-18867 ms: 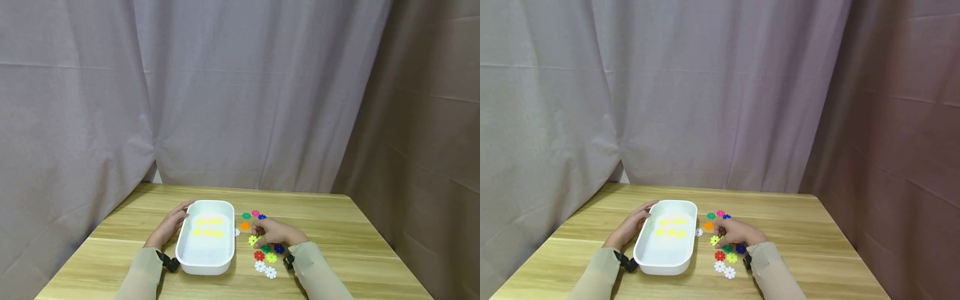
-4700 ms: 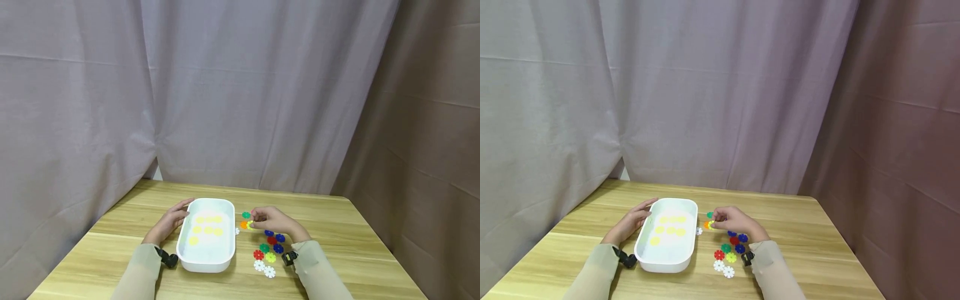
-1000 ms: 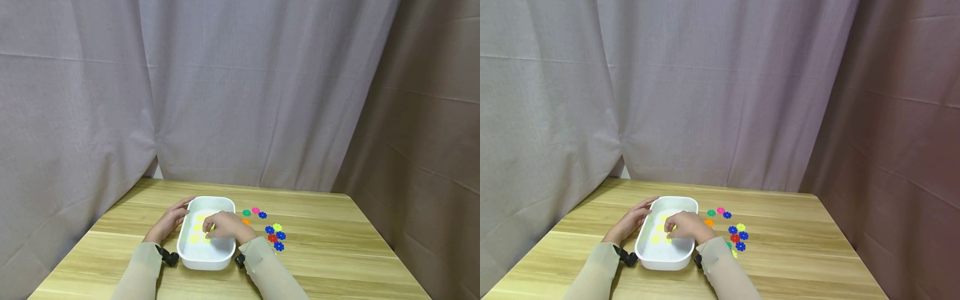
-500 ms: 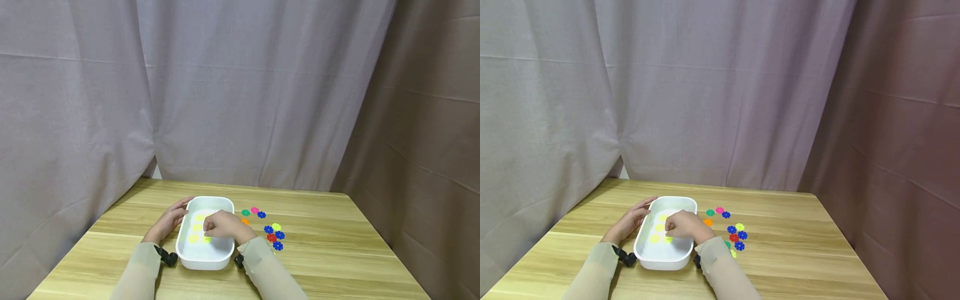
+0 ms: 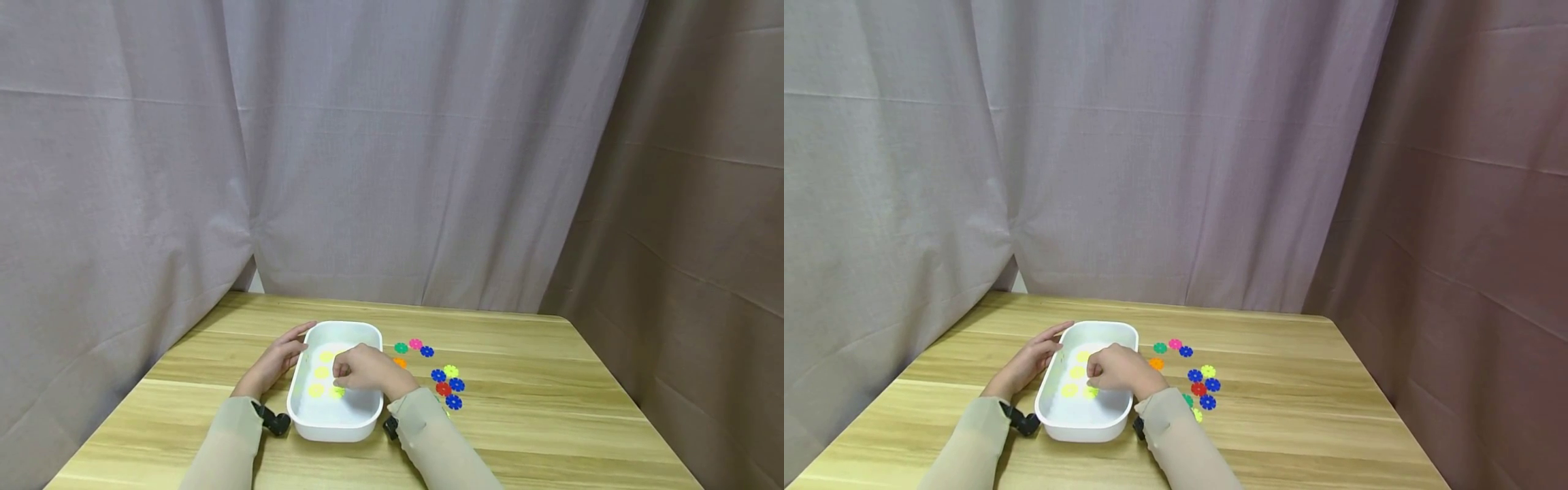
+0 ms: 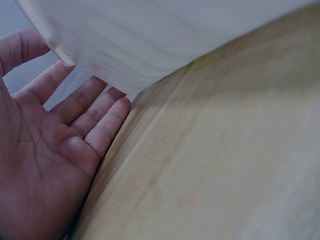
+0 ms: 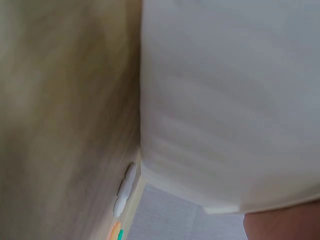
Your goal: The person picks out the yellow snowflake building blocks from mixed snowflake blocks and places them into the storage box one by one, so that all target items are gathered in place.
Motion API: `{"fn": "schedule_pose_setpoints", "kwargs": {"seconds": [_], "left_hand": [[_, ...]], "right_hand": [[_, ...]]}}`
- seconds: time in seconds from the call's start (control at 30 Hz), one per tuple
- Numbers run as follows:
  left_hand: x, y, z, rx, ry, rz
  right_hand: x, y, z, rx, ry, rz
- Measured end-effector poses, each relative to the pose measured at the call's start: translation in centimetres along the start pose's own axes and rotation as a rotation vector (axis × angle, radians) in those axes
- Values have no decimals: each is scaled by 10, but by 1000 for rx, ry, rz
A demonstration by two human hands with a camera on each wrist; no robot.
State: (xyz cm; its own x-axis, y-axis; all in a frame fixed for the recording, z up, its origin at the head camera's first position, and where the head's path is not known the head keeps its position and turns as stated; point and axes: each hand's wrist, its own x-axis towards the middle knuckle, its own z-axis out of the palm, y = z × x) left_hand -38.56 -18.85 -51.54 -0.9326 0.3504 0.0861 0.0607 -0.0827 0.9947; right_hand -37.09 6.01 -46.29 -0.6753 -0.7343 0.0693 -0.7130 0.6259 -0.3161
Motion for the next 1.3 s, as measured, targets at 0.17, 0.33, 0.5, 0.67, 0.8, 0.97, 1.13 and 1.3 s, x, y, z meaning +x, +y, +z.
{"fn": "schedule_pose_setpoints", "kwargs": {"seconds": [0.17,0.33,0.5,0.67,0.8,0.97,1.13,1.3], "left_hand": [[0,0,0,-10,11,-9],[1,1,-1,-9,-4,-3],[0,1,-1,-14,-10,-6],[0,1,-2,-8,-8,-11],[1,1,-2,-6,-13,-4],[1,0,-2,1,-17,3],[1,0,-2,0,-12,1],[0,0,-1,-1,-6,-1]], "right_hand": [[1,1,1,9,1,-8],[0,2,0,12,20,-51],[-1,4,0,54,27,-83],[-3,6,1,108,33,-91],[-4,6,-1,131,45,-108],[-5,6,-1,107,59,-141],[-6,6,-1,123,85,-161],[-8,7,-3,199,129,-208]]}}
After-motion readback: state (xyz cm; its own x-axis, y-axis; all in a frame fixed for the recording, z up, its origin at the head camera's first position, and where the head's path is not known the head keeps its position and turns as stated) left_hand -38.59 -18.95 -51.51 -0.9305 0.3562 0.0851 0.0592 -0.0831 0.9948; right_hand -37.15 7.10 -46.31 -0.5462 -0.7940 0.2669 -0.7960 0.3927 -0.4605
